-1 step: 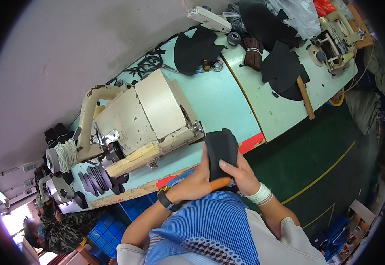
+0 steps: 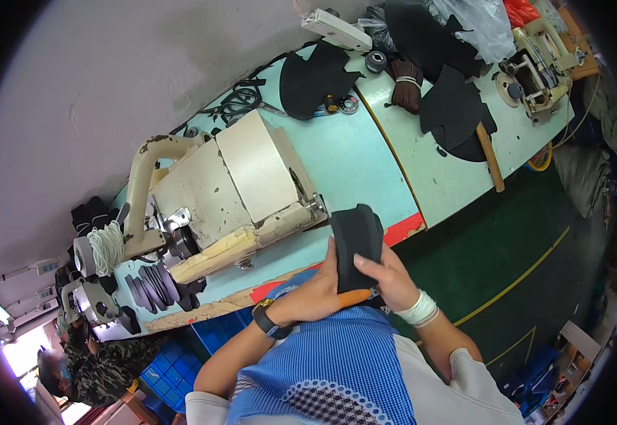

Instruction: The person guides leather shoe parts through a skiving machine to bevel their edges, then gathers the pieces into stacks and secures them with elastic bands.

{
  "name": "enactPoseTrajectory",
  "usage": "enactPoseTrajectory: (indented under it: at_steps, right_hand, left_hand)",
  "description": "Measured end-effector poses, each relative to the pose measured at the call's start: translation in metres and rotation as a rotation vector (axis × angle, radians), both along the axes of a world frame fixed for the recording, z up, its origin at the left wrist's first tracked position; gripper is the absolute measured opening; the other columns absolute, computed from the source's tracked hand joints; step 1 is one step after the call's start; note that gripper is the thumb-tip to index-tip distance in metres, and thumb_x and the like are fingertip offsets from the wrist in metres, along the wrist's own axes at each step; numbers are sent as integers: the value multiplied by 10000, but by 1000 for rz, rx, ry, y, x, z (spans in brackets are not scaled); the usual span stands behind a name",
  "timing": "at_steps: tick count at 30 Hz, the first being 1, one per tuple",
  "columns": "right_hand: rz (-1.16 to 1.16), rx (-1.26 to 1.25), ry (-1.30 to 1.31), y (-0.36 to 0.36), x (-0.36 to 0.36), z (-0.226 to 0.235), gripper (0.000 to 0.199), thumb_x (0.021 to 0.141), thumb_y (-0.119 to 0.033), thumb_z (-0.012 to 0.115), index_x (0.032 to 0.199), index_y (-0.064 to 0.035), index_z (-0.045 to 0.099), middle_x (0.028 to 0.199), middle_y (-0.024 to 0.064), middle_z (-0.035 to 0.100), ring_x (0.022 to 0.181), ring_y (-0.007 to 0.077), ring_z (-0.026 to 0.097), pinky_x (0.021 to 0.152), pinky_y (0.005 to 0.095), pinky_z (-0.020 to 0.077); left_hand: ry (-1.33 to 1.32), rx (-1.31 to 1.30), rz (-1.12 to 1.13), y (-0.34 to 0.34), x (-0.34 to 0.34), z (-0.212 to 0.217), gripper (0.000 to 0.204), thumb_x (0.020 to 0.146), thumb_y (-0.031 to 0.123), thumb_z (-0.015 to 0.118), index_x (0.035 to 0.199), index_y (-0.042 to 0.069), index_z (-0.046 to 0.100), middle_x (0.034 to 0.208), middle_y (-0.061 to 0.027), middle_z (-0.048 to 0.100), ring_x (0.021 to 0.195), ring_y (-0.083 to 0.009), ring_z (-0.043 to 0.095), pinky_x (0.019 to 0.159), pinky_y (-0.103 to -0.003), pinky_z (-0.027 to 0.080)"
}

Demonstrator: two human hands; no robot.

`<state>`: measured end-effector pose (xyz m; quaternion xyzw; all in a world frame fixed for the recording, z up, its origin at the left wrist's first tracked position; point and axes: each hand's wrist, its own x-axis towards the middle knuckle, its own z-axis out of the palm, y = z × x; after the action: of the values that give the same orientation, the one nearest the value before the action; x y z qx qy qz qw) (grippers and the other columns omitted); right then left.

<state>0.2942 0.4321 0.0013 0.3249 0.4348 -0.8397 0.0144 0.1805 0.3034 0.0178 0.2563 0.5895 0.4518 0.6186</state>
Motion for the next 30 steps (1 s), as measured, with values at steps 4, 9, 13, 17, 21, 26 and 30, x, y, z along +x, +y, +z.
enactPoseTrajectory:
  at_steps: [4, 9, 13, 17, 21, 26, 30]
  right_hand:
    - [104, 102, -101, 29, -34, -34, 442, 910, -139, 632, 1272, 71, 491, 1167, 132, 612, 1046, 184, 589, 912, 328, 488]
    - [66, 455, -17, 83, -143, -108, 383, 858, -107, 603, 1194, 63, 531, 1077, 169, 646, 971, 237, 634, 876, 357, 494]
    - [318, 787, -105, 68, -184, -162, 563, 833, -202, 644, 1236, 135, 442, 1108, 288, 594, 1057, 396, 584, 955, 453, 448]
    - [389, 1131, -162, 54, -173, -146, 683, 865, -324, 630, 1249, 187, 389, 1133, 389, 506, 1102, 517, 474, 1012, 499, 379]
    - [312, 1234, -19, 72, -159, -119, 546, 872, -274, 623, 1223, 123, 489, 1120, 309, 553, 1087, 461, 509, 990, 481, 389]
    - [845, 1254, 307, 61, -106, -51, 561, 760, -31, 618, 1286, 88, 461, 1086, 247, 575, 987, 392, 593, 853, 439, 506]
    - [1028, 1618, 283, 44, -88, -119, 602, 711, -9, 604, 1274, 110, 430, 952, 225, 618, 833, 350, 648, 697, 409, 551]
  left_hand:
    - [239, -112, -26, 3, 10, -22, 948, 915, 396, 639, 1508, -46, 47, 1467, -316, 297, 1371, -364, 363, 1114, -394, 333]
    - [-71, -320, 33, -19, -16, 7, 770, 950, 284, 613, 1496, -40, 176, 1323, -215, 521, 1184, -249, 546, 1008, -322, 436]
    - [-42, -338, 159, -59, -17, 6, 602, 965, 208, 594, 1453, -22, 326, 1298, -172, 552, 1155, -206, 558, 996, -316, 442]
    - [-39, -357, 404, -111, -6, 2, 480, 1000, 172, 533, 1429, 7, 394, 1280, -148, 569, 1119, -180, 570, 972, -301, 454]
    - [-50, -413, 700, -140, 12, 0, 374, 1019, 163, 497, 1361, 13, 488, 1183, -118, 628, 1034, -165, 603, 910, -283, 481]
    - [116, -477, 748, -164, 25, -14, 369, 990, 179, 560, 1312, 0, 533, 1113, -119, 663, 971, -155, 620, 865, -278, 490]
    - [130, -438, 752, -156, 32, -25, 396, 959, 184, 610, 1298, -9, 544, 1075, -119, 670, 935, -152, 624, 847, -277, 490]
